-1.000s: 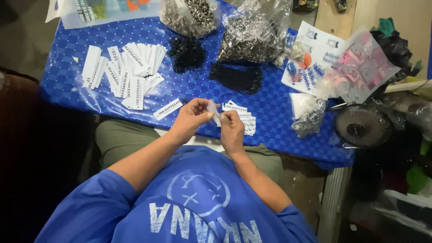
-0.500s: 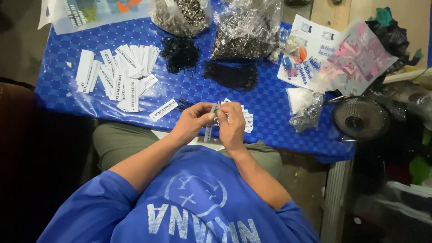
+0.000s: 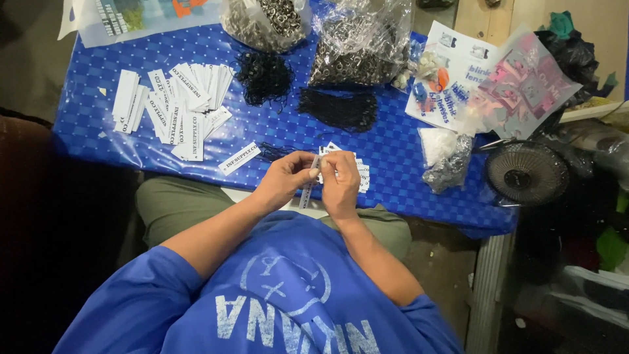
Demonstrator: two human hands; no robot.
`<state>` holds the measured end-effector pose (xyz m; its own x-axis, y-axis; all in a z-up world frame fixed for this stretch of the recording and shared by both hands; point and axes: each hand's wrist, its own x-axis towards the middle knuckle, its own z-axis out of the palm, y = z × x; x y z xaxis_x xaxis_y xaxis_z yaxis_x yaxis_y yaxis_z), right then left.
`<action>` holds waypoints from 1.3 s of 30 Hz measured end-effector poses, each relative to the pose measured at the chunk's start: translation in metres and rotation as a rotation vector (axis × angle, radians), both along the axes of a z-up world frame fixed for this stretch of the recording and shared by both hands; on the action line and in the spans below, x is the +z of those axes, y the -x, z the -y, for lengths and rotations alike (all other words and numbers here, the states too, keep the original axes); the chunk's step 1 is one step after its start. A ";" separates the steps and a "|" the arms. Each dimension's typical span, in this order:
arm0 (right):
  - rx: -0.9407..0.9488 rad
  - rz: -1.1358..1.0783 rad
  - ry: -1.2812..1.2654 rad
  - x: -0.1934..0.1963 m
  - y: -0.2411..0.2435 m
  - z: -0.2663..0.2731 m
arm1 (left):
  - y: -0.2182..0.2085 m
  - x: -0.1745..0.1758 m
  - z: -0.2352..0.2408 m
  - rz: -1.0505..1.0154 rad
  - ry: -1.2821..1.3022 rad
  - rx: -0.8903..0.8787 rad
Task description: Attaching black strings to white paper labels by threading them through pre-punched holes.
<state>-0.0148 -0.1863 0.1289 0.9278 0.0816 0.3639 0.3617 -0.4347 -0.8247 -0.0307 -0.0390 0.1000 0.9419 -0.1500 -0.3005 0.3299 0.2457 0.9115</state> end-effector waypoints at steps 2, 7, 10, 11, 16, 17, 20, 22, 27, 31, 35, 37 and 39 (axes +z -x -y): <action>-0.005 -0.002 0.000 -0.002 0.000 0.001 | 0.000 -0.006 0.001 0.006 -0.002 -0.005; -0.003 0.026 0.027 -0.008 0.000 0.003 | 0.001 -0.015 0.001 0.017 -0.004 -0.007; 0.024 0.057 0.071 -0.010 0.000 0.005 | -0.001 -0.006 -0.003 -0.005 -0.018 -0.006; 0.048 0.074 0.097 -0.013 0.000 0.006 | -0.002 -0.005 -0.003 -0.038 -0.060 -0.003; 0.121 0.121 0.171 -0.016 0.001 0.011 | -0.005 -0.018 -0.005 -0.061 -0.158 -0.016; 0.144 0.127 0.196 -0.016 0.001 0.014 | -0.005 -0.020 -0.005 -0.049 -0.192 -0.041; 0.168 0.155 0.262 -0.021 0.001 0.019 | -0.005 -0.026 -0.006 -0.042 -0.273 -0.109; 0.176 0.172 0.303 -0.024 0.002 0.022 | -0.004 -0.028 -0.006 -0.052 -0.317 -0.146; 0.263 0.093 0.148 -0.022 0.004 0.024 | -0.008 -0.031 0.001 -0.082 -0.436 -0.240; 0.340 0.054 0.104 -0.021 0.000 0.031 | -0.009 -0.020 0.000 -0.110 -0.453 -0.238; 0.371 -0.116 -0.030 -0.037 -0.005 0.055 | -0.013 -0.014 -0.013 -0.102 -0.516 -0.197; 0.336 -0.250 -0.121 -0.051 -0.006 0.070 | -0.015 -0.014 -0.023 -0.091 -0.511 -0.151; 0.023 -0.527 -0.380 -0.072 -0.006 0.086 | -0.017 -0.023 -0.033 -0.198 -0.423 -0.040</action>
<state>-0.0089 -0.2722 0.0568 0.9895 0.0590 -0.1321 -0.1276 -0.0746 -0.9890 -0.0136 -0.0056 0.0771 0.8560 -0.0110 -0.5168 0.5095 -0.1501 0.8472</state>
